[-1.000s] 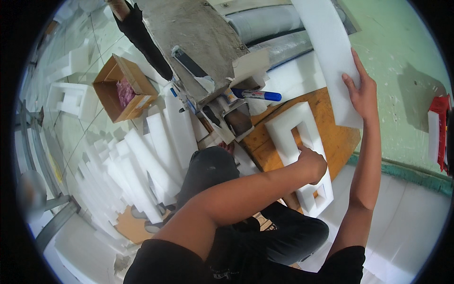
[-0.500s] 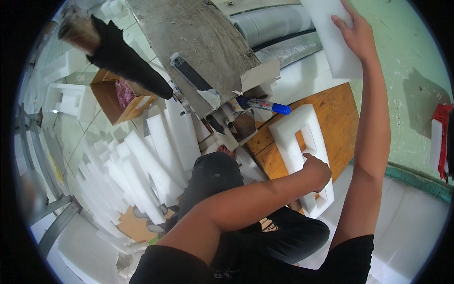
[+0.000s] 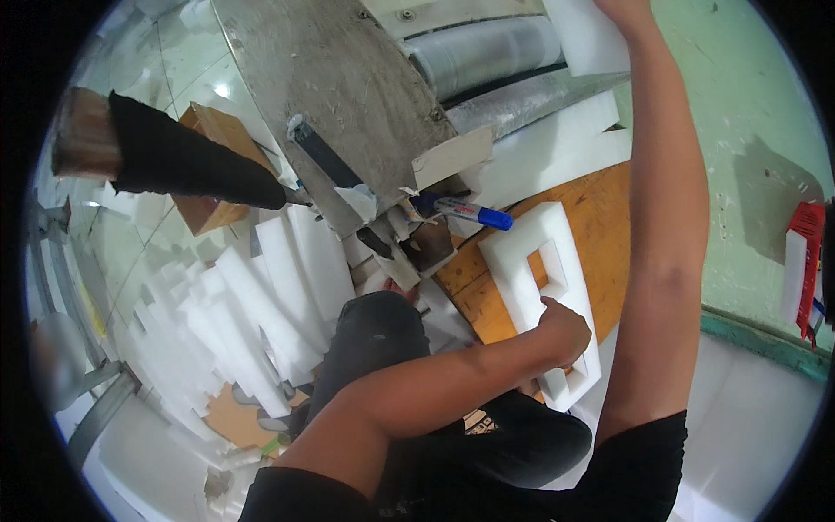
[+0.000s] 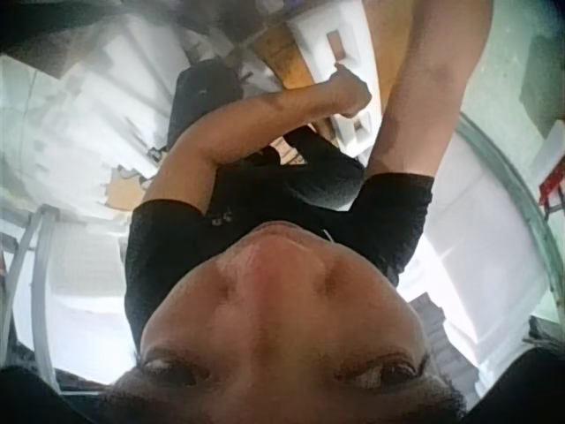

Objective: The person sits on the floor and assembles white foam pieces into a larger structure. They pick up individual foam components, align them, and press them together to form a multi-part assembly.

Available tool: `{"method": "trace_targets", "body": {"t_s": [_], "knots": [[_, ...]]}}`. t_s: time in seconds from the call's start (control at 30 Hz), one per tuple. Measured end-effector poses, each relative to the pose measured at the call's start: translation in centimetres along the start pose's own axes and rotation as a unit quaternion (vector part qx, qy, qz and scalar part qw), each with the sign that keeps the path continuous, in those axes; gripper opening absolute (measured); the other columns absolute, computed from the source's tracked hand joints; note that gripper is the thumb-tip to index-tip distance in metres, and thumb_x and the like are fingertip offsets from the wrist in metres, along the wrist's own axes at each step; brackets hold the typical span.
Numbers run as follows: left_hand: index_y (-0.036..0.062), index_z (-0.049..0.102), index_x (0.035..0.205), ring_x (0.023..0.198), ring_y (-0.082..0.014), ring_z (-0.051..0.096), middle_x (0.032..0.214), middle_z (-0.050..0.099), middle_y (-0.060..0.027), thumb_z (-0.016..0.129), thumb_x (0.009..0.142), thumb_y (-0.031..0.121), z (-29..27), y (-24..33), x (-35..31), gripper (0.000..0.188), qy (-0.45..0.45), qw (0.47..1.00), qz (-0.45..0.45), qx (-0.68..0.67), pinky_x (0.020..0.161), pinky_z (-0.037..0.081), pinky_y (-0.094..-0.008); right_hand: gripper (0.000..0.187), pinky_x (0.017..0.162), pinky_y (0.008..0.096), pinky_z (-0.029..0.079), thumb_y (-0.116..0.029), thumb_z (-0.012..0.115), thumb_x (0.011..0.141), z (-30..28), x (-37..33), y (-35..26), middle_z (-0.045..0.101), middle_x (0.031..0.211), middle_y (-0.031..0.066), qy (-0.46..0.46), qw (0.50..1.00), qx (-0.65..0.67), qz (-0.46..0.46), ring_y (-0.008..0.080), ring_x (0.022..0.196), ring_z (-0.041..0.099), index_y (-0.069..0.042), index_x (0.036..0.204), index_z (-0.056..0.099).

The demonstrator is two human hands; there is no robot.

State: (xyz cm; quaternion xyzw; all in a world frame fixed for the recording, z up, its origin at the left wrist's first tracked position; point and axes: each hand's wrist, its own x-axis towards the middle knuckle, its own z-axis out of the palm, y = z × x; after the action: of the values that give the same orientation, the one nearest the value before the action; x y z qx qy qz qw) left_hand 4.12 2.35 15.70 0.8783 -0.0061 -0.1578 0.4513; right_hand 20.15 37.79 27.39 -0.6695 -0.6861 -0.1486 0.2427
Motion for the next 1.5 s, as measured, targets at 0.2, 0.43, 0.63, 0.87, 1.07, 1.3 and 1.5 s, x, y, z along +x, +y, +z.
{"method": "trace_targets", "body": {"t_s": [0.2,0.43,0.63,0.87,1.07,1.3,1.5], "knots": [[-0.0006,0.072,0.122,0.112,-0.0404,0.07,0.118,0.071,-0.0235,0.073,0.079,0.008,1.3,0.7,2.5,0.044,-0.017,1.0,-0.001,0.015,0.108,0.041,-0.0709,0.065,0.107,0.0457,0.049,-0.023,0.077,0.086,1.0,2.0,1.1,0.066,0.128,0.0316,0.125,0.991,0.019,0.029,0.0437,0.122,0.064,-0.001,0.145,0.057],[0.0022,0.069,0.128,0.11,-0.0388,0.07,0.116,0.072,-0.0195,0.073,0.078,0.009,2.6,1.8,4.8,0.05,-0.027,0.998,-0.016,0.063,0.105,0.044,-0.0671,0.059,0.101,0.0441,0.05,-0.024,0.072,0.094,-0.5,-0.4,2.1,0.068,0.123,0.0326,0.407,0.879,0.187,0.165,0.0429,0.116,0.066,0.012,0.137,0.055],[0.0039,0.076,0.114,0.106,-0.0362,0.071,0.114,0.074,-0.018,0.072,0.077,0.006,3.0,5.2,6.7,0.037,-0.061,0.994,-0.003,0.089,0.095,0.049,-0.0614,0.065,0.11,0.0451,0.044,-0.032,0.067,0.099,-8.3,-12.0,9.2,0.059,0.144,0.0246,0.191,0.925,0.294,0.143,0.0347,0.132,0.057,-0.001,0.152,0.048],[0.0042,0.078,0.111,0.11,-0.0369,0.072,0.115,0.075,-0.018,0.071,0.076,0.006,5.3,7.4,7.3,0.035,-0.048,0.99,0.034,0.128,0.099,0.049,-0.0655,0.06,0.122,0.0412,0.034,0.003,0.057,0.096,-26.2,-34.6,9.4,0.053,0.154,0.0204,-0.062,0.985,0.068,0.143,0.0302,0.144,0.05,-0.005,0.155,0.047],[0.0106,0.072,0.128,0.121,-0.0361,0.067,0.128,0.071,-0.0144,0.074,0.081,0.015,7.3,8.1,6.5,0.047,-0.109,0.981,0.024,0.16,0.107,0.045,-0.0667,0.062,0.11,0.037,0.042,0.005,0.058,0.096,-33.2,-41.1,5.2,0.065,0.134,0.0208,-0.109,0.979,-0.021,0.169,0.0307,0.123,0.062,-0.009,0.156,0.048],[0.0148,0.067,0.139,0.127,-0.0371,0.063,0.137,0.068,-0.0125,0.079,0.083,0.023,8.6,8.2,5.5,0.058,-0.151,0.969,0.029,0.192,0.109,0.042,-0.0689,0.071,0.093,0.0384,0.05,0.008,0.062,0.092,-31.0,-39.3,1.7,0.06,0.097,0.0179,-0.178,0.963,-0.105,0.174,0.03,0.089,0.059,-0.02,0.156,0.05],[0.0151,0.07,0.135,0.125,-0.0392,0.064,0.135,0.069,-0.0131,0.079,0.082,0.022,8.6,7.1,5.8,0.054,-0.126,0.976,0.026,0.174,0.107,0.041,-0.0712,0.066,0.103,0.0385,0.047,0.001,0.063,0.095,-28.5,-34.9,1.4,0.066,0.118,0.0194,-0.208,0.964,-0.065,0.155,0.0285,0.109,0.064,-0.018,0.157,0.048]]}}
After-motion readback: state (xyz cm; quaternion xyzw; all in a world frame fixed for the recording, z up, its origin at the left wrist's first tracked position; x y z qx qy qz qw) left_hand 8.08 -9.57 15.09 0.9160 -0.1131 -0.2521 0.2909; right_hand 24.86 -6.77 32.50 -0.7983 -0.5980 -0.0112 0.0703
